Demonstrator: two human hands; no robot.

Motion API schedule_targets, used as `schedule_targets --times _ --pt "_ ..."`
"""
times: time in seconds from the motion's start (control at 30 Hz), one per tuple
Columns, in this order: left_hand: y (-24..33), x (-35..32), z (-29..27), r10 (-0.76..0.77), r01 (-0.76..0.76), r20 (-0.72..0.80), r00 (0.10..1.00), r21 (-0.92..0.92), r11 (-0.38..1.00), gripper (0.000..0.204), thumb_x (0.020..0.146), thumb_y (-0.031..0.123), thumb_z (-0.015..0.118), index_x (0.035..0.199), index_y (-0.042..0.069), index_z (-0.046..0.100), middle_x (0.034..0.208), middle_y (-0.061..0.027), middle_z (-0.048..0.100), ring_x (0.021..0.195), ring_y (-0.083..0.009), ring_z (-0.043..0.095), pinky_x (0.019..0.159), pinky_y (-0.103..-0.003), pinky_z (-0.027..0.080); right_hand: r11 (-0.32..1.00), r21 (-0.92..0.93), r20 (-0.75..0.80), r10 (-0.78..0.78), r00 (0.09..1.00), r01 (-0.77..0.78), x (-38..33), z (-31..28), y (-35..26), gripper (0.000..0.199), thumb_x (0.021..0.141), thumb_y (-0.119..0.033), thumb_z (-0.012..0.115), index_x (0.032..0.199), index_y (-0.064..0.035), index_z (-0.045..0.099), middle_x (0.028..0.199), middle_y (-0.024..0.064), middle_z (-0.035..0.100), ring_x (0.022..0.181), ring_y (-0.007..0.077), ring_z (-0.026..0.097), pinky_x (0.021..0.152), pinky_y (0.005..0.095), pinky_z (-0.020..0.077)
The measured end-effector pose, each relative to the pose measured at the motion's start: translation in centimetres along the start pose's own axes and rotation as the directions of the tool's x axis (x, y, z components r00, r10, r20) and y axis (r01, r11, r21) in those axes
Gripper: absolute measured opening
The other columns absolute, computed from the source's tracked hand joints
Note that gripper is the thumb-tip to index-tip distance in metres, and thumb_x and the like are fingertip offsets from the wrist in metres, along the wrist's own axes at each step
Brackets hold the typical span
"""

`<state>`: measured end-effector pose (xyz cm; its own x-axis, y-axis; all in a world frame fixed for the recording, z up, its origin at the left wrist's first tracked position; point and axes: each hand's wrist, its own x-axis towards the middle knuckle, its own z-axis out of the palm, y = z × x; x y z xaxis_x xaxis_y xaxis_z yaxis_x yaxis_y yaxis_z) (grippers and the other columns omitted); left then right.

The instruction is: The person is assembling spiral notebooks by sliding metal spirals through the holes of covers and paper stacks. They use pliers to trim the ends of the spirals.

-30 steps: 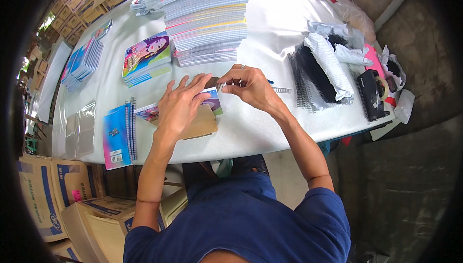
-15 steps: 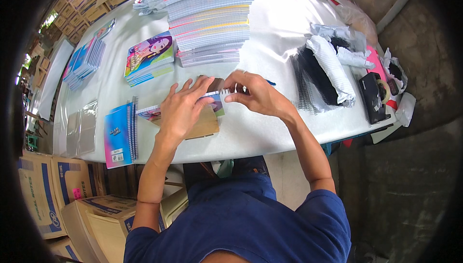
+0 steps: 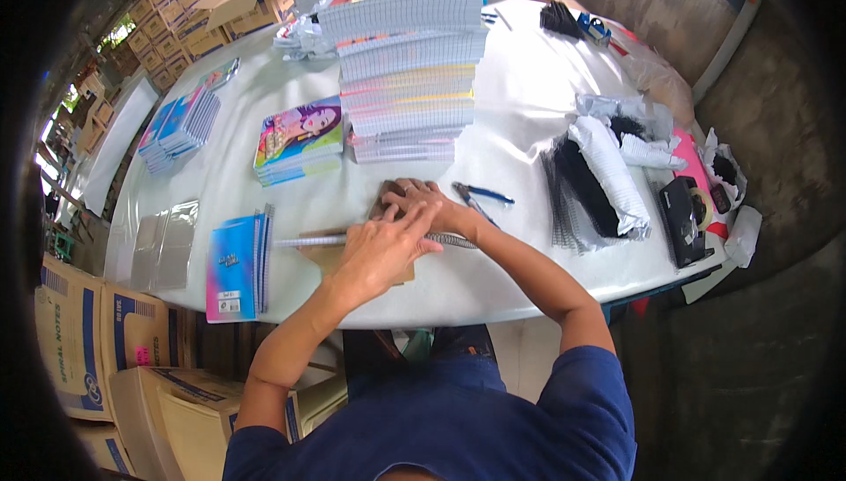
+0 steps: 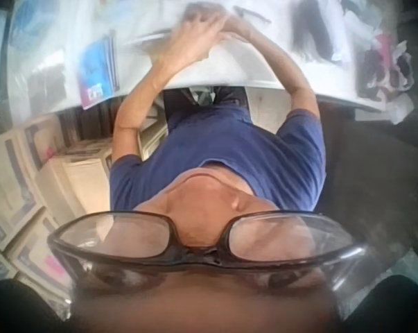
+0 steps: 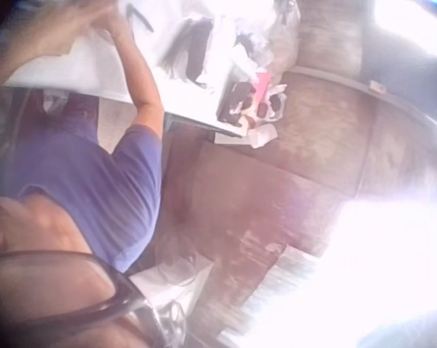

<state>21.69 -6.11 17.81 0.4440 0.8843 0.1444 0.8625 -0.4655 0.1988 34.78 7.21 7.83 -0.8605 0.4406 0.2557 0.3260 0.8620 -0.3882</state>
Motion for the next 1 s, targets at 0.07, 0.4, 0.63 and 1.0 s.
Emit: schedule_targets --times 0.07,0.4,0.63,1.0 --pt "0.2 -0.3 0.1 -0.071 0.072 -0.024 0.997 0.058 0.996 0.078 0.084 0.049 0.060 0.148 0.015 0.030 0.135 -0.0160 0.052 0.106 -0.0398 0.061 0.084 -0.047 0.054 0.997 -0.045 0.052 0.070 0.996 -0.068 -0.3 0.0 0.2 0.036 0.086 -0.030 0.063 0.117 -0.0119 0.058 0.116 0.0175 0.058 0.105 0.0366 0.058 0.090 0.0466 0.0470" --pt "-2.2 -1.2 1.5 -0.142 0.169 -0.385 0.912 0.038 0.985 0.102 0.069 0.044 0.075 0.151 0.019 0.021 0.121 -0.0173 0.062 0.109 -0.0320 0.062 0.095 -0.048 0.048 0.565 0.798 0.167 0.126 0.978 -0.210 -5.3 -10.4 -0.5 0.055 0.086 -0.043 0.066 0.110 0.0070 0.067 0.111 0.0195 0.067 0.108 0.0247 0.060 0.096 0.0381 0.0439" --pt "-2.7 -1.4 0.6 -0.174 0.175 -0.404 0.898 -0.034 0.984 0.102 0.068 0.042 0.076 0.151 0.023 0.021 0.108 -0.0158 0.068 0.098 -0.0325 0.066 0.095 -0.048 0.049 0.710 0.620 0.261 0.214 0.941 -0.333 -3.4 -9.7 -2.2 0.059 0.083 -0.043 0.069 0.109 0.0095 0.067 0.115 0.0245 0.064 0.111 0.0329 0.059 0.099 0.0417 0.0429" --pt "-3.9 -2.5 0.1 -0.199 0.207 -0.433 0.879 -0.029 0.978 0.102 0.065 0.038 0.079 0.150 0.028 0.025 0.109 -0.0158 0.068 0.097 -0.0333 0.066 0.094 -0.047 0.050 0.117 0.991 0.058 0.115 0.992 -0.072 -4.0 -7.8 -1.4 0.045 0.083 -0.039 0.073 0.101 0.0029 0.072 0.115 0.0188 0.065 0.115 0.0292 0.056 0.099 0.0420 0.0400"
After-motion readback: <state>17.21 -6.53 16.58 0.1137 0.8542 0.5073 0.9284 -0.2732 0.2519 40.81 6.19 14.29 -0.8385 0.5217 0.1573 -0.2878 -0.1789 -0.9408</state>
